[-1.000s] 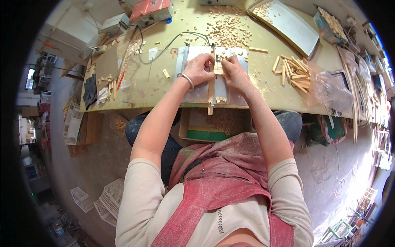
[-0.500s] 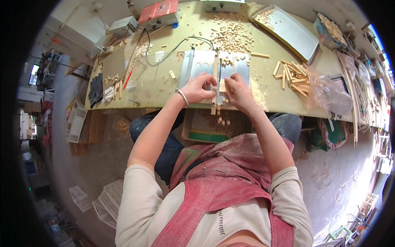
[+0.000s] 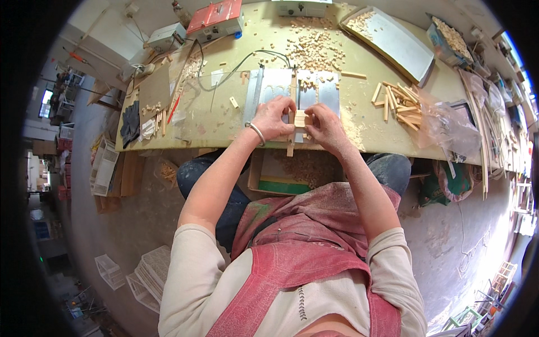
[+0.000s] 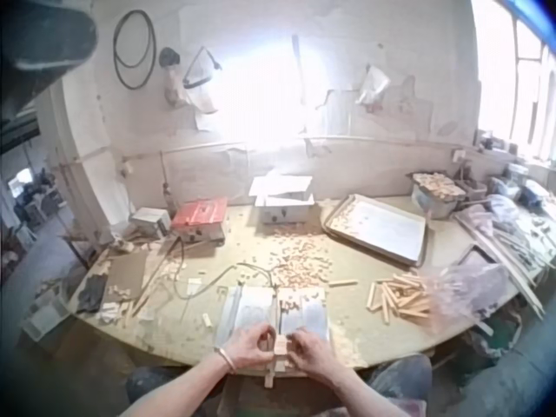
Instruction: The person sits on the floor and uses a small table saw to shape thin wooden sticks. They feed each stick through the blade one at a time, then place the finished pieces into a pile on the table.
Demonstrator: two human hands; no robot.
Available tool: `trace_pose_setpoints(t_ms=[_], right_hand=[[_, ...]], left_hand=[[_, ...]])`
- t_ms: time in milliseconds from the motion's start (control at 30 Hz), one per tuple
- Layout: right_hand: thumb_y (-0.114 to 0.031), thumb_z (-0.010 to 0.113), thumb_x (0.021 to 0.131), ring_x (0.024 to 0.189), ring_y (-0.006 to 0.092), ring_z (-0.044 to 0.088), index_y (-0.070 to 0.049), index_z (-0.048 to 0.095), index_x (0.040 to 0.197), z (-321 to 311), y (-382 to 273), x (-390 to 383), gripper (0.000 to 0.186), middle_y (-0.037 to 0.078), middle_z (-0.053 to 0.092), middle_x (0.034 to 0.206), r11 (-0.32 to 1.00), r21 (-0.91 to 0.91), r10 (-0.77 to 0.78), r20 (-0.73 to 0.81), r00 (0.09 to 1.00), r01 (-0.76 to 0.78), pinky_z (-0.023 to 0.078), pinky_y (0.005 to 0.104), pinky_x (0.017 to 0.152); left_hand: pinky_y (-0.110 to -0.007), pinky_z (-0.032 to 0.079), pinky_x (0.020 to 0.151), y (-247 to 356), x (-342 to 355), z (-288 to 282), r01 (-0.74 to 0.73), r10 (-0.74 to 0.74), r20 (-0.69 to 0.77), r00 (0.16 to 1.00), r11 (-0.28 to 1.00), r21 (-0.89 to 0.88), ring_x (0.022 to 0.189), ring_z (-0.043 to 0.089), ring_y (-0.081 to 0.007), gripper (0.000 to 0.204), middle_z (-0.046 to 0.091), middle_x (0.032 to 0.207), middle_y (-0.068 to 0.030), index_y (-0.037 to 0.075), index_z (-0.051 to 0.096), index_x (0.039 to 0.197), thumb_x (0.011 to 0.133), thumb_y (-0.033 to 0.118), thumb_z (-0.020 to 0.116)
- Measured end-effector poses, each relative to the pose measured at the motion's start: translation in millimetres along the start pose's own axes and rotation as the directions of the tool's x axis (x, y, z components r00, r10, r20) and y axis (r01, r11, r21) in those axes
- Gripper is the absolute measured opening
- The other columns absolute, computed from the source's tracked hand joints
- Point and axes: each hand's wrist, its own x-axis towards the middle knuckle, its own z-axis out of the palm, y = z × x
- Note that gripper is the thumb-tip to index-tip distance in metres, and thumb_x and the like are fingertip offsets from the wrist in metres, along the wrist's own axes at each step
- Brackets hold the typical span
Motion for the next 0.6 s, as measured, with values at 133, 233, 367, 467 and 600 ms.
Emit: trace_pose_setpoints(t_ms=[133,233,367,467,600], right_hand=[[-0.001,0.072,0.082,0.088,0.0325,0.066,0.0,0.061,0.099,2,1,6,0.021,0.016,0.062,0.096,0.993,0.109,0.042,-0.032,0.999,-0.039,0.054,0.0417,0.079],[0.0,0.072,0.081,0.084,0.0321,0.065,0.0,0.06,0.098,5,7,13,0.021,0.016,0.061,0.094,0.995,0.095,0.013,-0.063,0.998,-0.007,0.053,0.0414,0.076],[0.0,0.072,0.08,0.084,0.0321,0.064,0.0,0.059,0.098,7,14,20,0.022,0.016,0.061,0.094,0.996,0.09,0.011,-0.079,0.997,-0.004,0.053,0.041,0.076],[0.003,0.075,0.08,0.083,0.0252,0.064,0.0,0.059,0.099,8,20,27,0.024,0.014,0.064,0.102,0.997,0.07,-0.007,-0.09,0.996,0.013,0.054,0.0365,0.076],[0.005,0.075,0.081,0.082,0.0214,0.064,0.0,0.059,0.099,6,25,36,0.025,0.012,0.065,0.106,0.998,0.07,0.011,-0.072,0.997,-0.006,0.054,0.034,0.075]], left_hand=[[-0.032,0.054,0.08,-2,6,-3,0.018,-0.018,0.001,1.0,0.997,-0.076,0.083,0.058,-0.0185,0.045,0.058,0.094,-0.0039,0.01,0.066,0.11,0.071,0.022,0.084],[-0.031,0.054,0.079,-9,14,-2,0.008,-0.008,-0.003,1.0,0.996,-0.088,0.081,0.056,-0.0175,0.045,0.058,0.094,-0.0032,0.009,0.066,0.111,0.071,0.021,0.085],[-0.031,0.054,0.078,-13,20,0,0.004,-0.009,-0.033,0.999,0.992,-0.123,0.08,0.055,-0.0168,0.044,0.057,0.094,-0.0029,0.009,0.066,0.111,0.072,0.019,0.085],[-0.031,0.054,0.078,-15,26,-2,0.02,-0.025,-0.031,0.999,0.987,-0.158,0.08,0.055,-0.0162,0.043,0.057,0.093,-0.0029,0.009,0.067,0.111,0.072,0.018,0.084],[-0.031,0.054,0.078,-19,37,-3,0.008,-0.013,-0.037,0.999,0.993,-0.119,0.081,0.055,-0.0157,0.043,0.057,0.093,-0.0024,0.01,0.067,0.111,0.072,0.019,0.084]])
